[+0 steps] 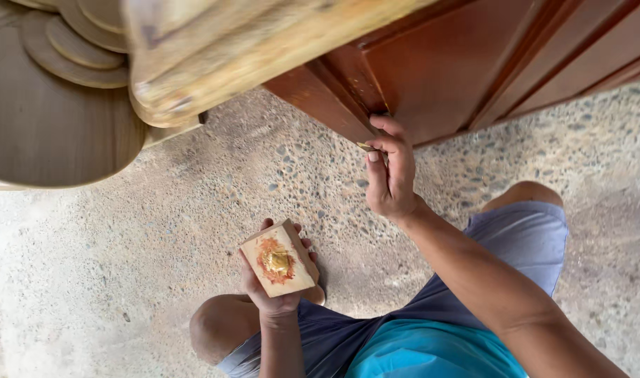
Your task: The person applies a yellowish wood finish to the edges and corners of a wooden cabinet using a small brush. They repeatedly dip the brush into a small wooden block containing the finish and carefully coat the top edge and side panels.
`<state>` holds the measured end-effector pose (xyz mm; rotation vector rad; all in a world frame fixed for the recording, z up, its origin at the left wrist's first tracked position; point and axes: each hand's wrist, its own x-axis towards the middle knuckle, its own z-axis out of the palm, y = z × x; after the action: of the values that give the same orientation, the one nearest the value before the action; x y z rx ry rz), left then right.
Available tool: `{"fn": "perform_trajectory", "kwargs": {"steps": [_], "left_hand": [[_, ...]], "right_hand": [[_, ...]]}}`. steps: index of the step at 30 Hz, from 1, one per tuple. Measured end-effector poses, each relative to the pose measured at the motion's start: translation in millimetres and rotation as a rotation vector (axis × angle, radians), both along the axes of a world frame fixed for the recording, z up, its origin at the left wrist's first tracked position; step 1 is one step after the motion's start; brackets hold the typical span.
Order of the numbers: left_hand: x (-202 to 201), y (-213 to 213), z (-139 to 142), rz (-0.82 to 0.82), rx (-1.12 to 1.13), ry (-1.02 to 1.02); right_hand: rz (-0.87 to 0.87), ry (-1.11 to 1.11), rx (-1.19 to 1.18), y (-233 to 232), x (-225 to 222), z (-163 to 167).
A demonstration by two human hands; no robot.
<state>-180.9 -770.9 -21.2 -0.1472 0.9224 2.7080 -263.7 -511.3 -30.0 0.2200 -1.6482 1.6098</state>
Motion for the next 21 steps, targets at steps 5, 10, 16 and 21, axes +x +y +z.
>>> {"fn": "perform_trajectory", "kwargs": {"steps": [5, 10, 16, 21], "left_hand": [[-9, 7, 10, -0.05, 0.056, 0.066], [-21, 18, 20, -0.07, 0.034, 0.113], [-26, 20, 34, -0.07, 0.055, 0.105], [-47, 19, 54, -0.038, 0.094, 0.15]], "right_hand": [[-0.03, 0.149, 0.049, -3, -5, 49], [-0.031, 0.089, 0.197, 4, 8, 88], [0.095, 0.233, 0.365, 18, 31, 137], [0.174, -0.006, 0.551, 14, 39, 155]]}}
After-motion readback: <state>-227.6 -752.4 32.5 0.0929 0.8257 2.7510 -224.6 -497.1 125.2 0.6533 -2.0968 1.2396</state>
